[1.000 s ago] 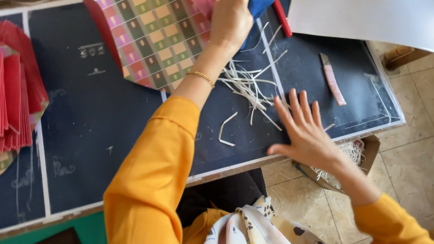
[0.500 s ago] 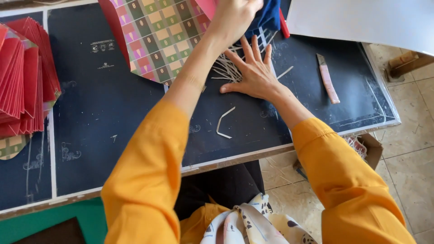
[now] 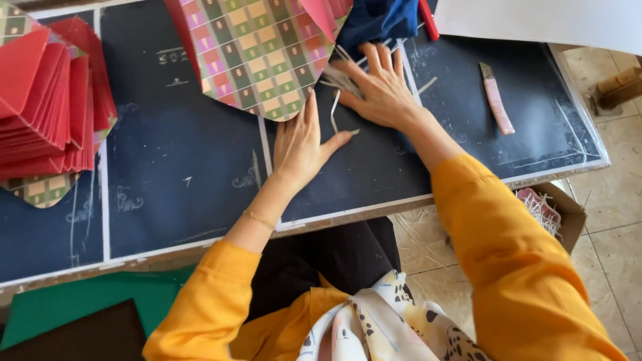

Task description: The person assembles red envelopes by inserting white paper inserts into the pockets and folding the flaps closed. They then use a utility knife to cut white paper strips into smaller pieces on a dark work surface.

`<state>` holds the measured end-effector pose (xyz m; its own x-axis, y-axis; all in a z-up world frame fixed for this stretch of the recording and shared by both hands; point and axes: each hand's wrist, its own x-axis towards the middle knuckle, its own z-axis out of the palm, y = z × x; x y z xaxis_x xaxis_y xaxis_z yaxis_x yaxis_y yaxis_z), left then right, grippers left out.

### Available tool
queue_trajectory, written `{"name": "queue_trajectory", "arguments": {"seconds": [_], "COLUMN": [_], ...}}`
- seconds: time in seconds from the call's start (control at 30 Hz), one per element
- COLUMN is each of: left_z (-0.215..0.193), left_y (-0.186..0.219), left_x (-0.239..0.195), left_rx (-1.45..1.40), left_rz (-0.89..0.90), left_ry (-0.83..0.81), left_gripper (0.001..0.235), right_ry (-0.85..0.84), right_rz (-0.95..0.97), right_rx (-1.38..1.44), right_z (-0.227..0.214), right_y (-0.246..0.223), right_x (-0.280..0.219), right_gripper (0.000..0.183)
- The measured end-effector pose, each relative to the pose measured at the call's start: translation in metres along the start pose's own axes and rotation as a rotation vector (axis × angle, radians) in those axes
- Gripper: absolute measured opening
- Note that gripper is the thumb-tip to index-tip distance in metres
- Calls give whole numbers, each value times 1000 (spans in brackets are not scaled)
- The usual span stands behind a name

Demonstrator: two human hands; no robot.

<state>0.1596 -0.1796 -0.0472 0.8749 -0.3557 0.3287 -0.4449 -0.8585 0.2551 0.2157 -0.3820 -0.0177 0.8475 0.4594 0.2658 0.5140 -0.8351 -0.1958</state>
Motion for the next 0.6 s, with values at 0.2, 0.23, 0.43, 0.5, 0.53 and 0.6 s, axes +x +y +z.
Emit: {"name": "queue_trajectory", "arguments": {"seconds": [0.2, 0.23, 0.43, 0.5, 0.53, 0.6], "left_z": [12, 8, 37, 14, 3, -17], "left_y": [-9, -10, 13, 25, 31, 33], "left_x": [18, 23, 35, 36, 34, 23], "left_rx": [-146, -234, -295, -575, -856, -1094], "left_rz": [-51, -80, 49, -20, -103, -109], "left_ry": [-69, -172, -118, -119, -121, -122], "left_gripper": [108, 105, 78, 73, 71, 76], "right_ry": [-45, -35, -168, -66, 29, 144], "right_rz": [-92, -13, 90, 52, 9, -58], "right_rx": [339, 412, 140, 63, -12, -115], "right_z": [-33, -35, -11, 4, 12, 8], "right_y": [-22, -23, -30, -26, -24, -30], "right_x": [-63, -71, -59, -40, -33, -22], "right_gripper": [51, 70, 114, 81, 53, 41]}}
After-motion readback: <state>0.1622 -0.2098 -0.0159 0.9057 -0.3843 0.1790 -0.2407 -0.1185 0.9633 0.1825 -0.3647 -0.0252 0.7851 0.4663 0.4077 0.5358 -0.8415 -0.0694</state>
